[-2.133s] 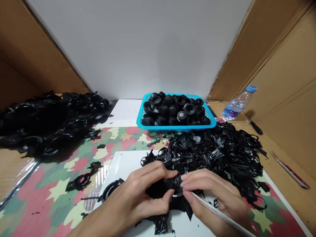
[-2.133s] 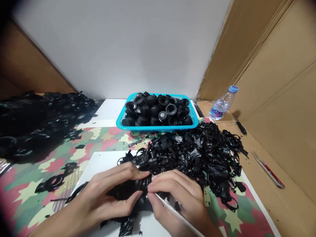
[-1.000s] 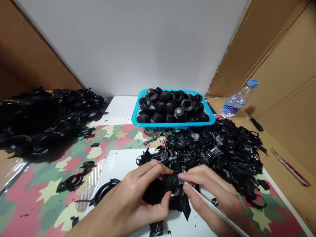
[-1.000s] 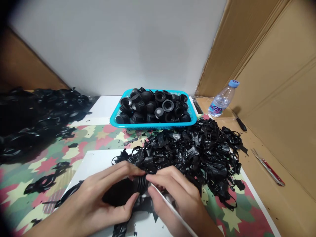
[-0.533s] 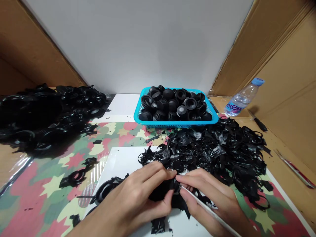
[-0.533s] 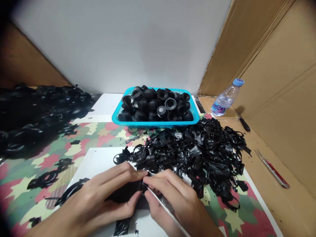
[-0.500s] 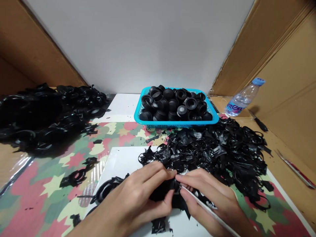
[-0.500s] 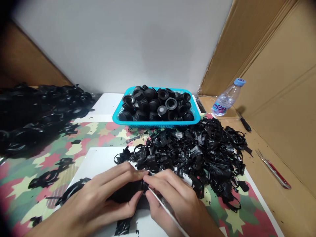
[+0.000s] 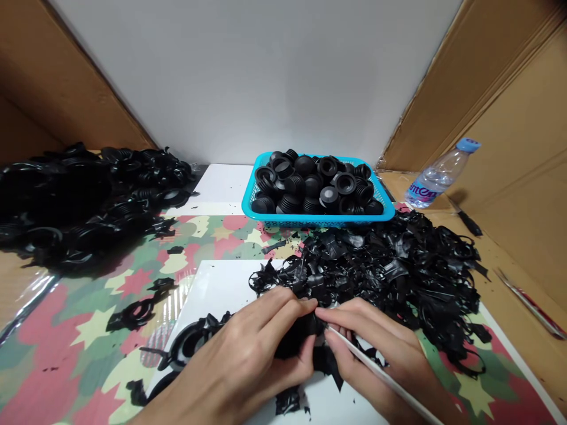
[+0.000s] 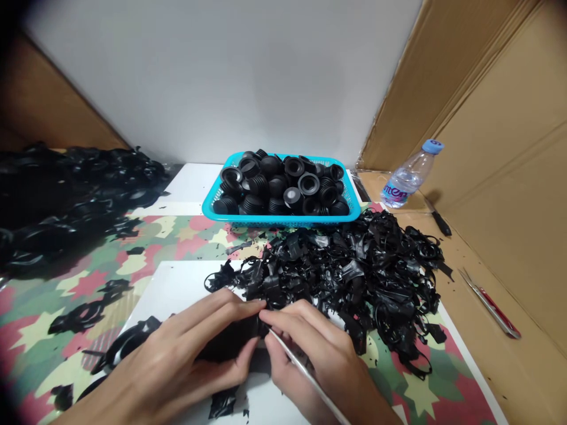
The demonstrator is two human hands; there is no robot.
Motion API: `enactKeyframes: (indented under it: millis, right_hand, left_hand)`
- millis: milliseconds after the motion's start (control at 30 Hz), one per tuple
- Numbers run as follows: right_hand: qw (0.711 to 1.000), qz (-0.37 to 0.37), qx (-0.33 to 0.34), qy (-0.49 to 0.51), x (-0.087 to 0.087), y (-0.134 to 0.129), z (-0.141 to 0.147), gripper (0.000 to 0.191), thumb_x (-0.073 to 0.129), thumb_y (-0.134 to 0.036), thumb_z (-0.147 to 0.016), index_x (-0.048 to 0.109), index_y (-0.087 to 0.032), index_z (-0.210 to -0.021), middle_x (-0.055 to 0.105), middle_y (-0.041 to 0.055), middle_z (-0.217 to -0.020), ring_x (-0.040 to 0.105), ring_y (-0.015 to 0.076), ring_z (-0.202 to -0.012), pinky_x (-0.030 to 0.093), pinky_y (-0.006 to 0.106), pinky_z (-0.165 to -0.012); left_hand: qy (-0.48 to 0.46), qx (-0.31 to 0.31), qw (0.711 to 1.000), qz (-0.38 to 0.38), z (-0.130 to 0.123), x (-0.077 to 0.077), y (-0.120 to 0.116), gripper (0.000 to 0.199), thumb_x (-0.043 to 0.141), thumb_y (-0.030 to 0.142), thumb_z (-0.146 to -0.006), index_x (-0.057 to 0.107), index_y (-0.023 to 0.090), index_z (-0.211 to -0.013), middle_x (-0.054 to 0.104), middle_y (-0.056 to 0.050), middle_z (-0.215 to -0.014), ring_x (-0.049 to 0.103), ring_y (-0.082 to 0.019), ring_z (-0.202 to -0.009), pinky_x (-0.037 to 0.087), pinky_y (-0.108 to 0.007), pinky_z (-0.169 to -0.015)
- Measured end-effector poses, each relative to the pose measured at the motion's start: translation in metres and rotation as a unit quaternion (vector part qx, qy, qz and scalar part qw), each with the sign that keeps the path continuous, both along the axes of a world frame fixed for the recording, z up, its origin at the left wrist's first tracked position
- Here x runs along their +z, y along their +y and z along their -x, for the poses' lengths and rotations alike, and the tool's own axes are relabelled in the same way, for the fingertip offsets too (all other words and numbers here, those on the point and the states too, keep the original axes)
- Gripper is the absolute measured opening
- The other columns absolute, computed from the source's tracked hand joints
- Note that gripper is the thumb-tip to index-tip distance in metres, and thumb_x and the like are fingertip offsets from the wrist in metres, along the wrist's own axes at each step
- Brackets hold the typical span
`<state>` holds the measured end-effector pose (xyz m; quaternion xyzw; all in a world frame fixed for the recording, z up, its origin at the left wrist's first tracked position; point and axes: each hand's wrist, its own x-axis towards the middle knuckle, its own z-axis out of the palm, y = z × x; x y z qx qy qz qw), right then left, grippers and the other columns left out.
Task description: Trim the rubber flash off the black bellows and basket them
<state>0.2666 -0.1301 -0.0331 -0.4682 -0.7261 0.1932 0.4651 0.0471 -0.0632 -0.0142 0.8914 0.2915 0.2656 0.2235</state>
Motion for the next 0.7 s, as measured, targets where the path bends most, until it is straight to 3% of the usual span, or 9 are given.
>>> enactKeyframes:
  millis: [167, 433, 567, 700]
  right_hand:
    - [0.997, 0.047, -0.023, -0.063, 0.005, -0.003, 0.003, 0.026, 0.051, -0.011, -0.112, 0.07, -0.022, -0.126, 0.079, 0.0039, -0.105, 0.082, 0.0141, -0.096, 0.064, 0.018, -0.09]
    - [0.979, -0.087, -0.091, -0.163, -0.001, 0.001, 0.014, 0.025, 0.044, -0.017, -0.119, 0.067, -0.015, -0.128, 0.082, 0.0082, -0.099, 0.084, 0.0201, -0.089, 0.067, 0.026, -0.083]
    - [0.986, -0.036, -0.142, -0.082, 0.005, 0.004, 0.008, 0.022, 0.051, -0.016, -0.116, 0.07, -0.017, -0.126, 0.08, 0.0064, -0.101, 0.082, 0.0168, -0.092, 0.065, 0.021, -0.087]
    - [0.998, 0.034, -0.058, 0.002, 0.009, 0.0, 0.0, 0.028, 0.057, -0.009, -0.105, 0.073, -0.024, -0.123, 0.079, -0.0008, -0.099, 0.08, 0.0103, -0.086, 0.063, 0.013, -0.086]
  left_hand:
    - [0.017, 0.022, 0.999, -0.034, -0.003, -0.004, -0.003, 0.036, 0.059, 0.01, -0.105, 0.057, 0.027, -0.136, 0.073, -0.002, -0.108, 0.079, -0.019, -0.088, 0.064, -0.026, -0.079]
    - [0.01, 0.019, 1.0, -0.016, -0.006, 0.003, -0.005, 0.03, 0.063, 0.007, -0.1, 0.061, 0.026, -0.124, 0.071, 0.001, -0.099, 0.077, -0.017, -0.084, 0.063, -0.023, -0.074]
    - [-0.001, 0.008, 0.998, 0.054, -0.003, 0.004, -0.007, 0.035, 0.067, 0.012, -0.099, 0.065, 0.029, -0.128, 0.074, 0.001, -0.108, 0.079, -0.018, -0.092, 0.064, -0.024, -0.081]
    - [-0.011, 0.011, 0.992, 0.122, 0.0, 0.009, -0.004, 0.03, 0.066, 0.013, -0.101, 0.068, 0.03, -0.126, 0.074, 0.002, -0.105, 0.078, -0.016, -0.088, 0.063, -0.02, -0.076]
